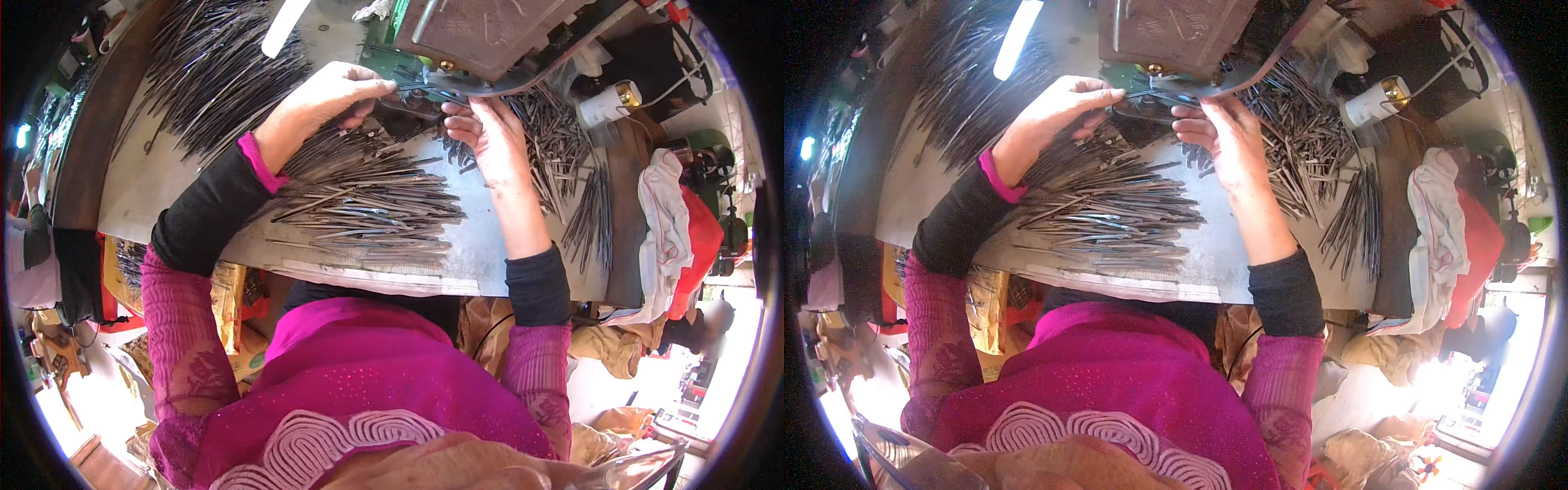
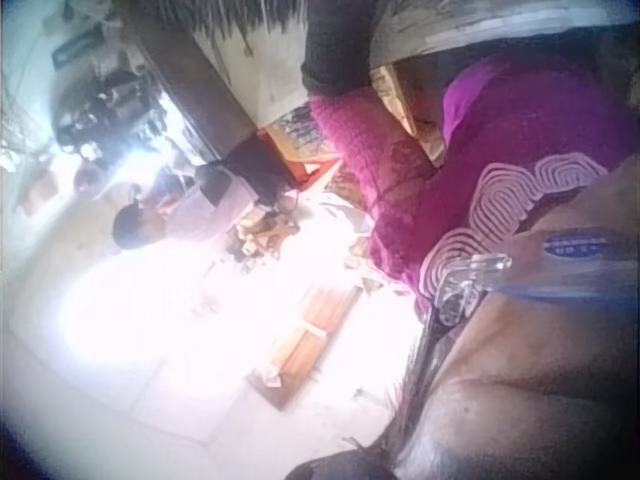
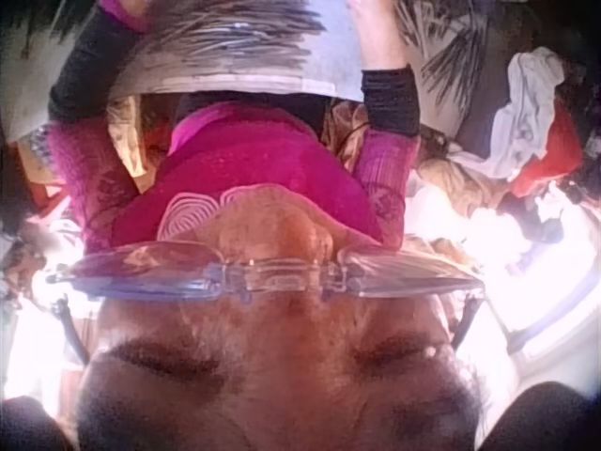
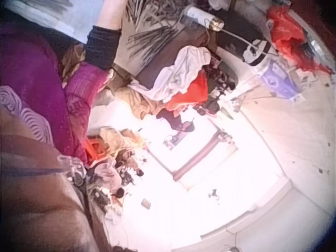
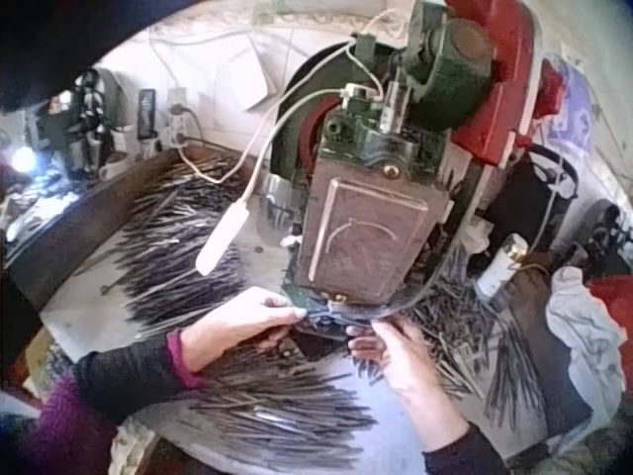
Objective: The person sits at a workstation, gathers metal umbrella rib pieces by hand, and fastens them together one at a time using a benchtop riveting machine.
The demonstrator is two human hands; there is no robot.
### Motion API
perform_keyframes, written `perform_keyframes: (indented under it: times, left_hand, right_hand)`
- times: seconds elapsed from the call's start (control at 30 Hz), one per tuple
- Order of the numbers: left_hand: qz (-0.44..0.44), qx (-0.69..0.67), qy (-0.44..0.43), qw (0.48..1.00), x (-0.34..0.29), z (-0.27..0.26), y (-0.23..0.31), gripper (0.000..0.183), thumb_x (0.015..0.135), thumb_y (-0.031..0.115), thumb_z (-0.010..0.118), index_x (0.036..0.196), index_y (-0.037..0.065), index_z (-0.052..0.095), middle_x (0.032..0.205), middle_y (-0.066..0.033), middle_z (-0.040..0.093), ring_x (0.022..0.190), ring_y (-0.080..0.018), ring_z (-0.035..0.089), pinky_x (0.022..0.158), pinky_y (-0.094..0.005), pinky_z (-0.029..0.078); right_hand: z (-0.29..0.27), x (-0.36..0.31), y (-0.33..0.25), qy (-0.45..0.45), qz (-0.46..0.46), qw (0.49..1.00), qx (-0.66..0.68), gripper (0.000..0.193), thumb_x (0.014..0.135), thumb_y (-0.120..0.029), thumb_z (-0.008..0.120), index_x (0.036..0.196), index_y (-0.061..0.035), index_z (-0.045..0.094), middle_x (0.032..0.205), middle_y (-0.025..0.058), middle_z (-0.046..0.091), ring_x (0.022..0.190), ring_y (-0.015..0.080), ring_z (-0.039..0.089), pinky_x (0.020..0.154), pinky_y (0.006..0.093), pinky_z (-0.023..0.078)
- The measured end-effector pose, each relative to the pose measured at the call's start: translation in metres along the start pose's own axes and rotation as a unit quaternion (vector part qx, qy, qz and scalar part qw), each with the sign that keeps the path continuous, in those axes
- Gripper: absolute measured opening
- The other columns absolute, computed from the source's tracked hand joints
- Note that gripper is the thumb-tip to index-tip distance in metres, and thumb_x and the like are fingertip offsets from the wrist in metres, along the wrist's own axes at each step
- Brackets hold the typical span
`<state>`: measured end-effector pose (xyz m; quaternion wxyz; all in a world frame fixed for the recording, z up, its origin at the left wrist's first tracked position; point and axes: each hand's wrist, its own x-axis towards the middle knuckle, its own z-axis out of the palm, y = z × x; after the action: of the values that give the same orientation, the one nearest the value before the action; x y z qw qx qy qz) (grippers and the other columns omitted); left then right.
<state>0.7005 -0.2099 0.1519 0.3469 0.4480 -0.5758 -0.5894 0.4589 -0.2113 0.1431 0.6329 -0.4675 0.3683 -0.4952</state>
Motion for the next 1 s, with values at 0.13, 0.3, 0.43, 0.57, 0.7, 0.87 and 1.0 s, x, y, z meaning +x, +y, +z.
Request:
perform_keyframes:
  times: [0.13,0.3,0.43,0.57,0.7,0.87,1.0]
  left_hand:
    - [-0.003,-0.004,-0.002,1.0,0.0,-0.002,-0.002,0.029,0.088,0.031,0.061,0.084,0.003,0.058,0.053,0.004,0.039,0.042,-0.0054,0.035,0.039,-0.0213,0.025]
    - [-0.015,-0.017,0.0,1.0,-0.004,0.0,0.005,0.027,0.087,0.029,0.061,0.082,0.002,0.061,0.051,0.0041,0.039,0.041,-0.0055,0.035,0.039,-0.0222,0.025]
    - [0.028,0.042,0.019,0.999,-0.003,0.002,0.009,0.027,0.086,0.025,0.061,0.084,-0.001,0.064,0.049,0.0032,0.039,0.04,-0.0062,0.036,0.039,-0.0231,0.027]
    - [0.061,0.065,-0.008,0.996,-0.015,0.006,0.016,0.034,0.09,0.032,0.056,0.087,-0.001,0.063,0.05,0.0054,0.037,0.041,-0.0038,0.033,0.041,-0.0214,0.026]
    - [0.019,0.136,-0.071,0.988,-0.016,0.004,0.016,0.034,0.09,0.031,0.056,0.09,-0.002,0.064,0.047,0.0043,0.038,0.038,-0.0045,0.035,0.039,-0.0219,0.027]
    - [0.01,0.16,-0.131,0.978,-0.028,0.013,0.009,0.035,0.088,0.032,0.058,0.092,-0.003,0.063,0.05,0.002,0.046,0.039,-0.0049,0.039,0.038,-0.0216,0.03]
    - [0.165,0.415,0.039,0.894,-0.036,-0.01,0.005,0.036,0.078,0.036,0.067,0.093,0.004,0.064,0.074,-0.0103,0.063,0.063,-0.0211,0.06,0.058,-0.0324,0.047]
  right_hand:
    - [-0.001,0.001,0.001,0.006,0.006,1.0,-0.004,0.023,0.093,-0.014,0.049,0.107,0.0033,0.051,0.092,0.0217,0.064,0.075,0.0234,0.067,0.064,0.0291,0.057]
    - [-0.006,0.001,0.003,-0.005,0.029,0.999,0.018,0.024,0.093,-0.014,0.049,0.108,0.0036,0.051,0.092,0.022,0.064,0.075,0.0234,0.067,0.065,0.0293,0.057]
    - [-0.007,0.002,0.002,-0.011,0.023,0.999,0.023,0.026,0.093,-0.015,0.048,0.111,0.0042,0.049,0.092,0.0203,0.064,0.076,0.0232,0.066,0.066,0.0295,0.057]
    - [-0.008,0.003,0.005,0.041,-0.066,0.997,0.001,0.033,0.092,-0.018,0.053,0.115,0.0052,0.048,0.104,0.0177,0.061,0.09,0.023,0.063,0.077,0.0323,0.054]
    - [0.004,-0.007,-0.007,0.001,-0.142,0.926,-0.349,0.025,0.083,-0.011,0.066,0.104,-0.0003,0.06,0.096,0.007,0.063,0.085,0.0127,0.06,0.077,0.0257,0.048]
    - [0.03,-0.027,-0.006,-0.161,-0.285,0.745,-0.582,0.021,0.076,-0.016,0.068,0.095,-0.0058,0.066,0.087,0.0077,0.063,0.079,0.0244,0.059,0.075,0.0329,0.047]
    - [0.022,-0.03,-0.016,-0.129,-0.254,0.771,-0.569,0.022,0.078,-0.015,0.066,0.097,-0.0049,0.066,0.08,0.0071,0.064,0.072,0.0198,0.06,0.069,0.0299,0.047]
